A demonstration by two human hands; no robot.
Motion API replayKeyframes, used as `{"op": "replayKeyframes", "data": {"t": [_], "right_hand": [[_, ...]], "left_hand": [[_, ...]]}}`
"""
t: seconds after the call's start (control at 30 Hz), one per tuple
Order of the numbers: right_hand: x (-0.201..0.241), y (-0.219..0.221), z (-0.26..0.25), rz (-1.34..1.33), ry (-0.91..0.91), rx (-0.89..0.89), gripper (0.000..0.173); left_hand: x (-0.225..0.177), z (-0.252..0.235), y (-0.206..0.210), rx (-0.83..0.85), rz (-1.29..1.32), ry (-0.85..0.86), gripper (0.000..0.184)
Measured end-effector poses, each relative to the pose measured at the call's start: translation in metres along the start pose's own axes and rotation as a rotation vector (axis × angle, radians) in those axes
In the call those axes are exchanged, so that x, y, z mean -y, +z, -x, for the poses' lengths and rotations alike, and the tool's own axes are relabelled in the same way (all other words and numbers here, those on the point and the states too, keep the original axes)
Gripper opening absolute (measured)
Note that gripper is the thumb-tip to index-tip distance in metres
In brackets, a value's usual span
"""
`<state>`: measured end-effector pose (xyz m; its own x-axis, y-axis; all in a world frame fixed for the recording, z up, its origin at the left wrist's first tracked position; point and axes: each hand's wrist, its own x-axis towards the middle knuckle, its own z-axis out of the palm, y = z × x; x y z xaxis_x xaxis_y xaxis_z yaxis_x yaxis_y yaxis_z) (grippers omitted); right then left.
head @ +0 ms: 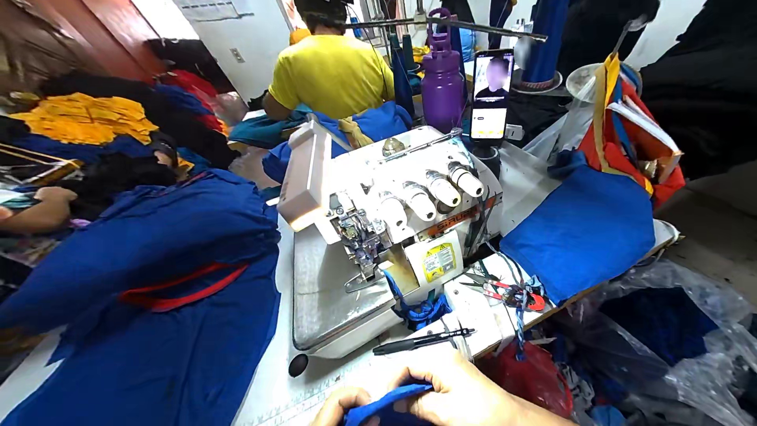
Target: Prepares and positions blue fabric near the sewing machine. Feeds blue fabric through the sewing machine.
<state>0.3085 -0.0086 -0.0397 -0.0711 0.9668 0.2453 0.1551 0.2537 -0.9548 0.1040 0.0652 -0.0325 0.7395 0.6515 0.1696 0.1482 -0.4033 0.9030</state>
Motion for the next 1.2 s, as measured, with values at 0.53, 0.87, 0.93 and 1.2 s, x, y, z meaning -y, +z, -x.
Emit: {"op": "replayKeyframes", "data": {"t": [0.53,0.87,0.93,1.2], "right_hand": [[-0.002,-0.006,0.010,-0.422,0.292,-0.109,0.019],[-0.008,0.008,0.009,-0.425,0.208,-0.157,0.013],[-0.006,0.010,0.009,-0.422,0.223,-0.170,0.012],[-0.001,0.011,0.013,-0.443,0.272,-0.195,0.011]], "left_hand": [[-0.002,-0.015,0.003,-0.131,0.042,0.059,0.015],[0.007,-0.015,0.010,-0.179,-0.031,0.110,0.015],[0.012,-0.017,0.010,-0.167,-0.076,0.187,0.021],[0.018,-0.017,0.011,-0.156,0.019,0.365,0.011]]}}
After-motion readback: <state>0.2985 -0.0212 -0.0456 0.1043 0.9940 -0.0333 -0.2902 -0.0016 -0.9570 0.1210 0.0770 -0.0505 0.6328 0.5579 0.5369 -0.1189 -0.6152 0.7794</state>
